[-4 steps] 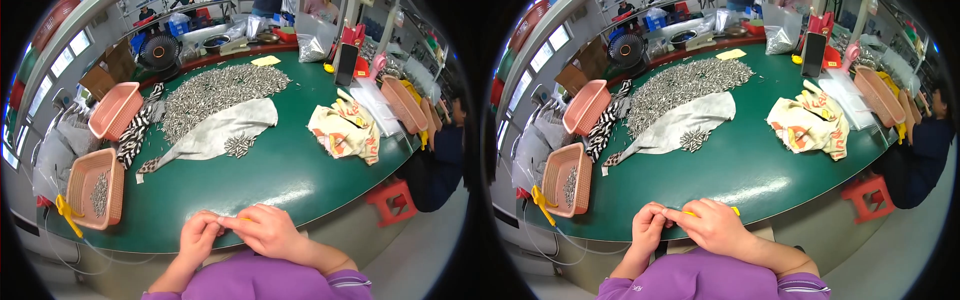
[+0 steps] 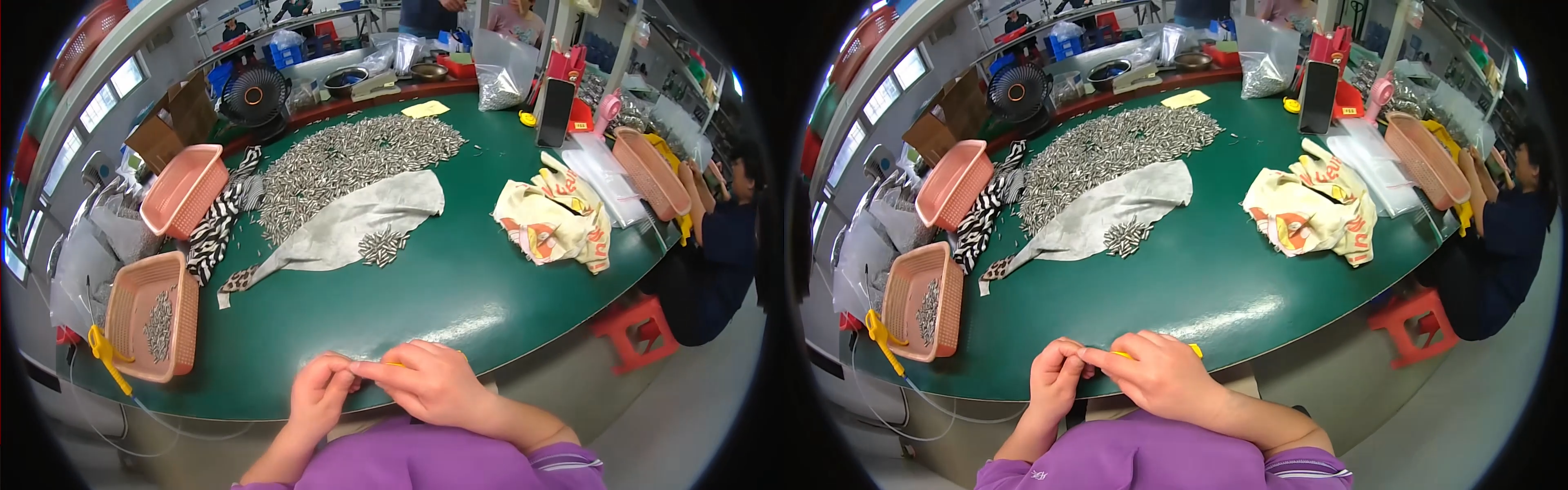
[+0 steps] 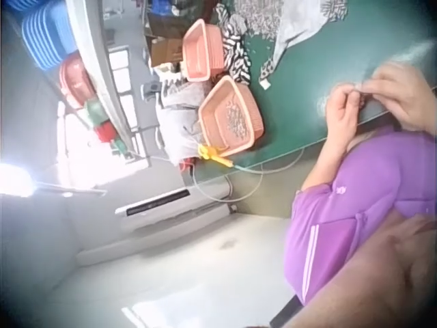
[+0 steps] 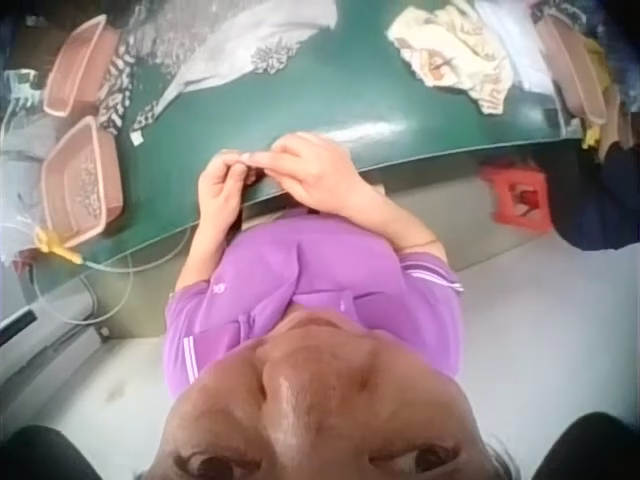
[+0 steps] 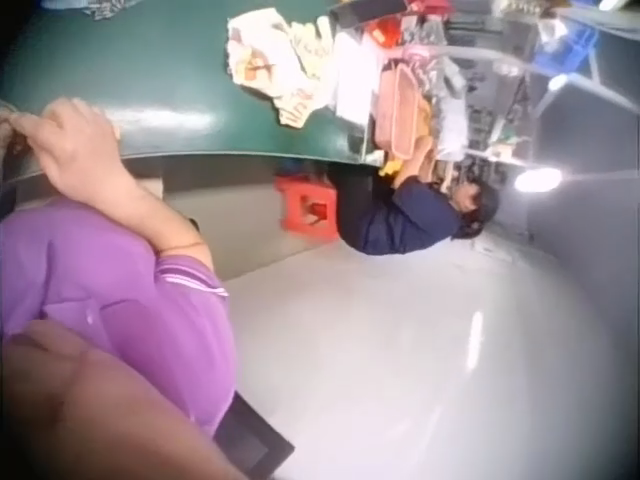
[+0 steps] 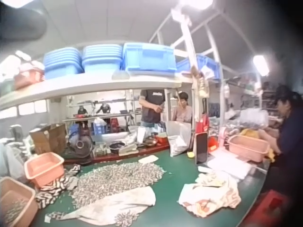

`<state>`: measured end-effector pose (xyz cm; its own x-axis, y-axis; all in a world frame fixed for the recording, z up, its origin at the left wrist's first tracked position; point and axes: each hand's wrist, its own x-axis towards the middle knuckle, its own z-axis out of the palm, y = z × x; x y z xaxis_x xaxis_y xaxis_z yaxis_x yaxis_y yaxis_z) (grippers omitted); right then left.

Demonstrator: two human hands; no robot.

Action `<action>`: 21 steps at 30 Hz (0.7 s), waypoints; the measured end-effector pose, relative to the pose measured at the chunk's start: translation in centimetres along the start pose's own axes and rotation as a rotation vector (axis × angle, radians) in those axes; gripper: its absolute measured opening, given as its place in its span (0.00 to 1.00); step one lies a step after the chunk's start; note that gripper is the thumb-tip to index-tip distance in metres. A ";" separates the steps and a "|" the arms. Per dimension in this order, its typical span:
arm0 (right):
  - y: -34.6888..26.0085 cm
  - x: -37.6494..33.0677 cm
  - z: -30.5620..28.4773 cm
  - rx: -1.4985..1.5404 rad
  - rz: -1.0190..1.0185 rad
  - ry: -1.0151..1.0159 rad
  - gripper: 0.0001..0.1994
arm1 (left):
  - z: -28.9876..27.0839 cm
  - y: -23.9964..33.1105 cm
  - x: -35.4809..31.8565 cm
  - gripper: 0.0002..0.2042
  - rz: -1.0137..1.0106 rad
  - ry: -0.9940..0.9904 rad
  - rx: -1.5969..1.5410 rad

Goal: Picking and sorting small metal components at a workbench using a small yellow tool.

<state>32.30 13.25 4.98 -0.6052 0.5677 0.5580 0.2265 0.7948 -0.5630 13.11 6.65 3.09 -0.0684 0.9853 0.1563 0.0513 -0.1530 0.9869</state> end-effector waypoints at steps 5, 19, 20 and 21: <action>0.1 0.0 0.3 -0.049 -0.013 0.025 0.20 | 0.0 0.1 0.3 0.04 0.000 0.004 0.044; -0.1 -0.6 0.5 -0.097 -0.033 0.057 0.20 | 0.1 -0.1 -0.3 0.04 0.033 -0.053 0.090; 0.0 -0.6 0.6 -0.110 -0.035 0.079 0.22 | 0.1 0.0 -0.4 0.04 0.029 -0.051 0.092; 0.1 -0.6 0.6 -0.104 -0.034 0.077 0.22 | 0.0 0.2 -0.4 0.05 0.037 -0.092 0.089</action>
<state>32.23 12.85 4.24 -0.5548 0.5519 0.6227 0.2872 0.8294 -0.4792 13.13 6.24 3.26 0.0265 0.9826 0.1839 0.1409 -0.1858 0.9724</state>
